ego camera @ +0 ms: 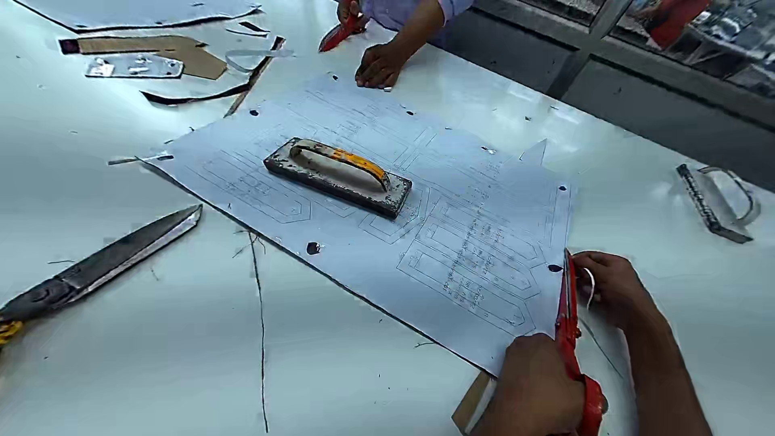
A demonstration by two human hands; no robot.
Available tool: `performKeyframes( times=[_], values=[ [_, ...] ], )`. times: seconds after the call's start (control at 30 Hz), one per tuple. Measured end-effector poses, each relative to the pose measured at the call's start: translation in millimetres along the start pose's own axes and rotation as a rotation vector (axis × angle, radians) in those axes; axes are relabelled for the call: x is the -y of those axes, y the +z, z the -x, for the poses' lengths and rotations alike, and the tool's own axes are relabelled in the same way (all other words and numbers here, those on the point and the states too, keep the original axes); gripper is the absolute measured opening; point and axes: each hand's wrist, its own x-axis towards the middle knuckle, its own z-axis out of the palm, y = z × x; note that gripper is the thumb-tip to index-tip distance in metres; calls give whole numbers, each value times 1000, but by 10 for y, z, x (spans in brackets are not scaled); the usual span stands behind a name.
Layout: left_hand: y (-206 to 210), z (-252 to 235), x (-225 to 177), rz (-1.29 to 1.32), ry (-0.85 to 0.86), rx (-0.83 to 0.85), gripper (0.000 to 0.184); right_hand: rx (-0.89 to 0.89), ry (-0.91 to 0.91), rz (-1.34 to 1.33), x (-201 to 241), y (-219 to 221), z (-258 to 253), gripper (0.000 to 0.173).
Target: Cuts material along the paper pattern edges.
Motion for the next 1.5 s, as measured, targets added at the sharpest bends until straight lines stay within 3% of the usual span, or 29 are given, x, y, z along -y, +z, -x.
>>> performKeyframes(
  times=[1.3, 1.5],
  values=[
    [-32, -122, 156, 157, -6, 52, 22, -7, 1, -15, 29, 7, 41, 24],
    [24, -76, 74, 55, 16, 87, 25, -221, -4, -164, -4, -1, 30, 28]
  ],
)
